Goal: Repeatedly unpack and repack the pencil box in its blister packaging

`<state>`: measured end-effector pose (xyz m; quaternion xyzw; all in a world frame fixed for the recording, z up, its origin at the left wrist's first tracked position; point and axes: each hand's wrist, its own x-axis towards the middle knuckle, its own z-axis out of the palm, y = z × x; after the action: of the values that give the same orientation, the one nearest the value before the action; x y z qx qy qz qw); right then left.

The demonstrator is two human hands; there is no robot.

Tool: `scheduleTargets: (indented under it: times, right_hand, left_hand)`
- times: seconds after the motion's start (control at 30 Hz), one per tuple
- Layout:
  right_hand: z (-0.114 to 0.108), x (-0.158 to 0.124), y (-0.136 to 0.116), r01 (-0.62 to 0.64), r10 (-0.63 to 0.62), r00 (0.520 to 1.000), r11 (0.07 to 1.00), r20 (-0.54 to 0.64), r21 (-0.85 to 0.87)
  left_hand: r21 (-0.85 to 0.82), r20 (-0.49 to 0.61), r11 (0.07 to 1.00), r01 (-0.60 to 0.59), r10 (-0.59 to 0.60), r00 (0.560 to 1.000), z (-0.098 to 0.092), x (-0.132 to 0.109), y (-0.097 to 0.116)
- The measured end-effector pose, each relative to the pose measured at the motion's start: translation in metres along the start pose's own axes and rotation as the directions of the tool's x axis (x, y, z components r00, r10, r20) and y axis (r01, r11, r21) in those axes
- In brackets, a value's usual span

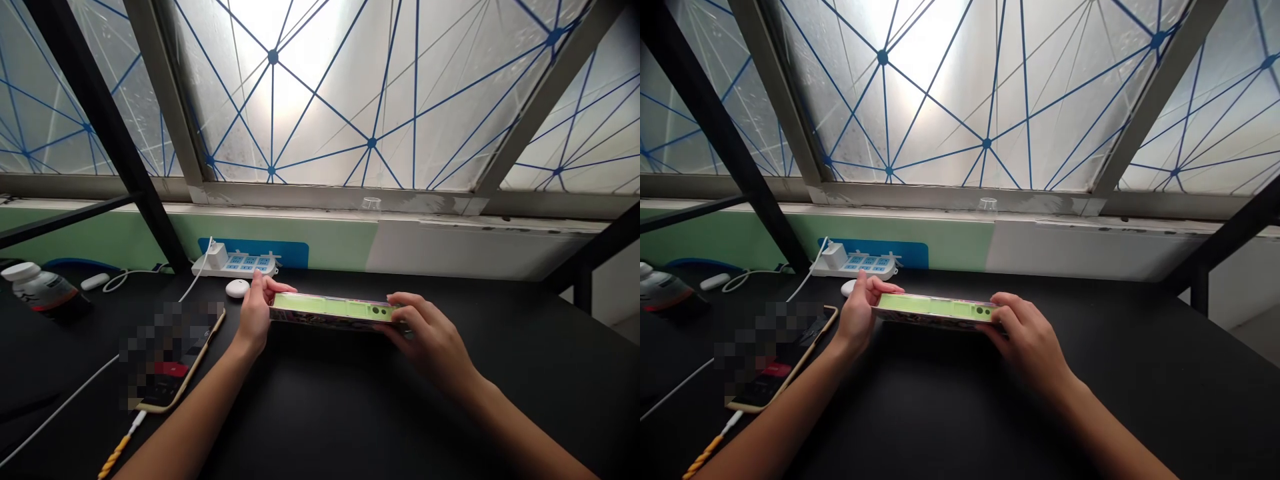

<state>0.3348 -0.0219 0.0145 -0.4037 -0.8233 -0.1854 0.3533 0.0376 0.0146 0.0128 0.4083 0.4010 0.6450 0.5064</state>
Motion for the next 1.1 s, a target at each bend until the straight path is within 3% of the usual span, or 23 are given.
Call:
scheduleTargets:
  times: [0.17,0.3,0.37,0.43,0.5,0.6,0.7,0.93,1.1]
  right_hand:
    - [0.002,-0.003,-0.001,-0.056,0.049,0.985,0.998,0.166,0.034]
    - [0.007,-0.004,-0.001,-0.045,0.022,0.959,0.996,0.283,0.075]
    - [0.009,-0.003,-0.003,-0.041,0.006,0.945,0.994,0.326,0.099]
    - [0.011,-0.003,-0.007,-0.029,-0.017,0.931,0.992,0.366,0.122]
    - [0.012,-0.003,-0.009,-0.012,-0.044,0.911,0.991,0.409,0.133]
    - [0.012,-0.003,-0.009,-0.012,-0.064,0.887,0.987,0.457,0.162]
    - [0.011,-0.003,-0.006,-0.084,-0.042,0.861,0.971,0.507,0.224]
    - [0.013,-0.008,0.014,-0.282,0.081,0.811,0.922,0.579,0.266]
    - [0.017,-0.017,0.036,-0.406,0.149,0.704,0.887,0.694,0.222]
  left_hand:
    - [0.080,0.083,0.997,0.013,-0.019,0.996,-0.006,0.000,0.010]
    - [0.271,0.150,0.959,-0.079,0.040,0.988,-0.008,0.000,0.014]
    - [0.496,0.246,0.847,-0.190,0.072,0.966,-0.008,-0.001,0.013]
    - [0.697,0.392,0.630,-0.342,0.065,0.918,-0.008,-0.003,0.009]
    - [0.778,0.511,0.429,-0.458,-0.010,0.859,-0.008,-0.006,0.003]
    - [0.796,0.581,0.303,-0.525,-0.137,0.802,-0.011,-0.009,-0.003]
    - [0.789,0.604,0.278,-0.547,-0.189,0.774,-0.013,-0.009,-0.005]
    - [0.778,0.620,0.280,-0.563,-0.191,0.761,-0.015,-0.006,-0.005]
    - [0.758,0.643,0.300,-0.579,-0.190,0.742,-0.016,-0.007,-0.004]
